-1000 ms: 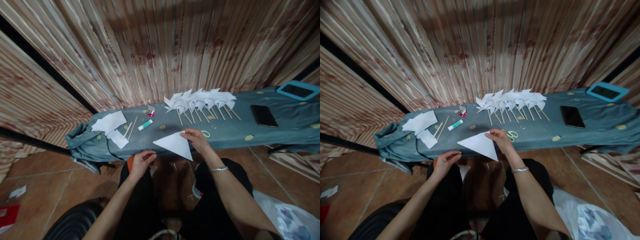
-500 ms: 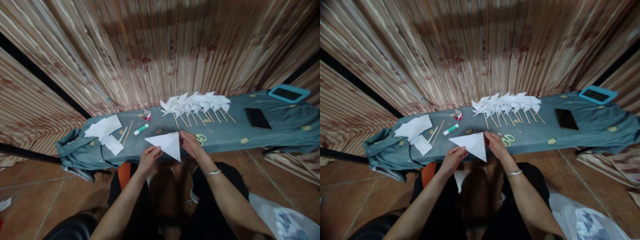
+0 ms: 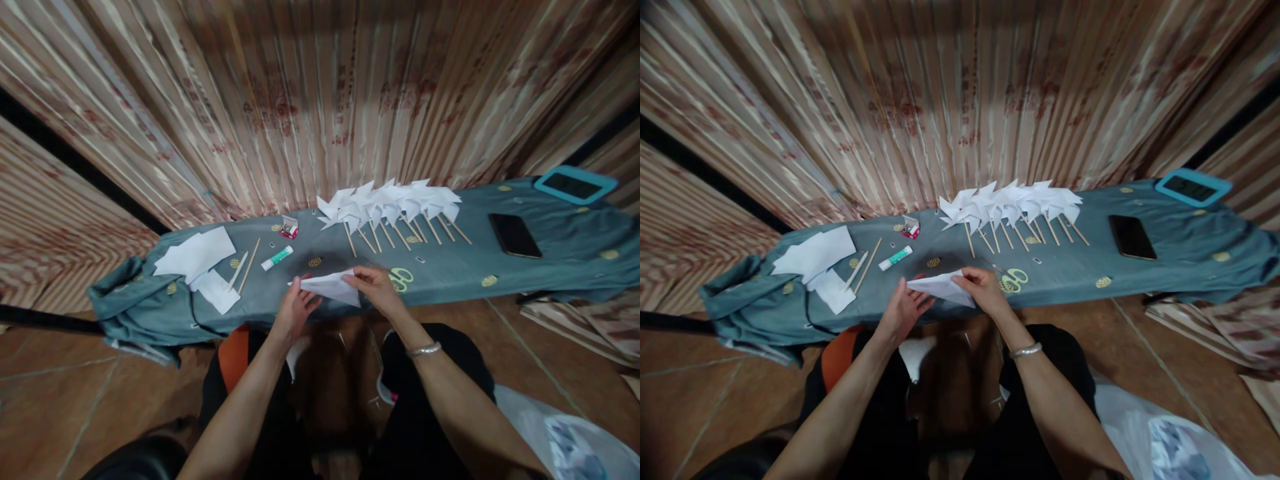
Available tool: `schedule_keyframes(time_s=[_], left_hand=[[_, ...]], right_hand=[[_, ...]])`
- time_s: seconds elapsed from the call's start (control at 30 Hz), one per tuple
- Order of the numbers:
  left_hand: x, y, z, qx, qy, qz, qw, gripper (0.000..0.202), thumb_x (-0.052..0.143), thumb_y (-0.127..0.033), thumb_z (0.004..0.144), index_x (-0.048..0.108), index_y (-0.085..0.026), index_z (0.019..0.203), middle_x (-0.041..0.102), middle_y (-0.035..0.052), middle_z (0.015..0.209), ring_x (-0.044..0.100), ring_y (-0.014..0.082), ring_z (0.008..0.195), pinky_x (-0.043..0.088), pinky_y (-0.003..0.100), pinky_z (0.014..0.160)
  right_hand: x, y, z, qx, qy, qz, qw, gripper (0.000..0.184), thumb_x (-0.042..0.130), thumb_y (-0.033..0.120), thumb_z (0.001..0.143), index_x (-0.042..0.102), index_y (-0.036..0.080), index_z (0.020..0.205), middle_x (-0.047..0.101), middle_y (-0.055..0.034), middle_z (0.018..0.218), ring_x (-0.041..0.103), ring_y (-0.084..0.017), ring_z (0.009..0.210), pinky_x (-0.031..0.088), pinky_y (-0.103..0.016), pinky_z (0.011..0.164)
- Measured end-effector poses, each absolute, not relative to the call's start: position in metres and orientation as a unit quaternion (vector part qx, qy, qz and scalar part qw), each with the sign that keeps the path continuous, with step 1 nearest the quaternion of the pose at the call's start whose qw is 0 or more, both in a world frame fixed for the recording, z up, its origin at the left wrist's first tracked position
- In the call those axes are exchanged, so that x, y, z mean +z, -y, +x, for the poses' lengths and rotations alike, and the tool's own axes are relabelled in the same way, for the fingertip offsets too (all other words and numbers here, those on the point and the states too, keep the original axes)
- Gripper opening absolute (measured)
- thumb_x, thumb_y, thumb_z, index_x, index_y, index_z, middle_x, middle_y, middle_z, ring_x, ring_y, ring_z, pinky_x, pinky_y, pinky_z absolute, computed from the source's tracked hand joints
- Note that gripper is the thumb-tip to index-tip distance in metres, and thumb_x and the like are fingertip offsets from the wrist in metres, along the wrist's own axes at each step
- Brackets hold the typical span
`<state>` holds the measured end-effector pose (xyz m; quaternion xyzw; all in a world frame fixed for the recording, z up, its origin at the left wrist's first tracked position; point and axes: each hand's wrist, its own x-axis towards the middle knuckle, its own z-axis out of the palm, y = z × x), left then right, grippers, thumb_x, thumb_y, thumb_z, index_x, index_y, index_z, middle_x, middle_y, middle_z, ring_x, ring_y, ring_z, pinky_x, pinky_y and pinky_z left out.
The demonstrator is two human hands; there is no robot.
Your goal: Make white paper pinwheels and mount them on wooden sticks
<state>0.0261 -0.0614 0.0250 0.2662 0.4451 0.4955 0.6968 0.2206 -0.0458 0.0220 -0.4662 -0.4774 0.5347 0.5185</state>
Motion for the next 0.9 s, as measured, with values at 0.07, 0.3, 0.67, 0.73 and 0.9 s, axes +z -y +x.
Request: schedule_keyframes(time_s=[0.07, 0.3, 0.67, 0.73, 0.9], left_hand=[[0.025, 0.061, 0.025, 0.493, -0.456, 0.261, 0.693, 0.048, 0.068, -0.050, 0.075, 0.062, -0.017, 0.110, 0.069, 0.0107, 0.110, 0.064, 0.0223, 0.103, 0.050, 0.036, 0.089], [0.027, 0.066, 0.024, 0.494, -0.453, 0.248, 0.699, 0.045, 0.077, -0.020, 0.054, 0.069, -0.016, 0.099, 0.074, 0.0043, 0.086, 0.067, 0.0173, 0.081, 0.050, 0.030, 0.080], [0.019, 0.067, 0.034, 0.475, -0.508, 0.305, 0.650, 0.036, 0.090, -0.034, 0.046, 0.073, -0.008, 0.065, 0.071, 0.0061, 0.061, 0.060, 0.0119, 0.055, 0.047, 0.023, 0.057], [0.020, 0.063, 0.032, 0.505, -0.512, 0.292, 0.630, 0.036, 0.090, -0.033, 0.047, 0.073, -0.008, 0.066, 0.071, 0.0057, 0.061, 0.060, 0.0116, 0.054, 0.047, 0.022, 0.056], [0.027, 0.051, 0.029, 0.580, -0.483, 0.231, 0.614, 0.034, 0.089, -0.025, 0.051, 0.073, -0.009, 0.077, 0.074, 0.0062, 0.073, 0.066, 0.0143, 0.061, 0.054, 0.027, 0.066]], right_hand=[[0.023, 0.048, 0.219, 0.526, 0.496, -0.471, 0.506, 0.034, 0.079, 0.051, 0.060, 0.075, 0.020, 0.074, 0.072, -0.0013, 0.072, 0.060, -0.017, 0.066, 0.047, -0.029, 0.062], [0.024, 0.047, 0.224, 0.528, 0.486, -0.473, 0.512, 0.033, 0.079, 0.047, 0.062, 0.076, 0.018, 0.077, 0.072, -0.0016, 0.069, 0.060, -0.014, 0.059, 0.046, -0.025, 0.055], [0.029, 0.039, 0.253, 0.430, 0.479, -0.508, 0.572, 0.034, 0.072, 0.051, 0.068, 0.074, 0.019, 0.080, 0.073, -0.0029, 0.075, 0.062, -0.015, 0.064, 0.048, -0.027, 0.061], [0.028, 0.037, 0.271, 0.348, 0.494, -0.557, 0.570, 0.035, 0.065, 0.050, 0.076, 0.074, 0.019, 0.088, 0.075, -0.0055, 0.081, 0.066, -0.017, 0.069, 0.049, -0.030, 0.066], [0.020, 0.049, 0.305, 0.106, 0.618, -0.726, 0.283, 0.022, 0.058, 0.026, 0.083, 0.073, 0.018, 0.098, 0.075, -0.0102, 0.091, 0.069, -0.025, 0.084, 0.048, -0.033, 0.075]])
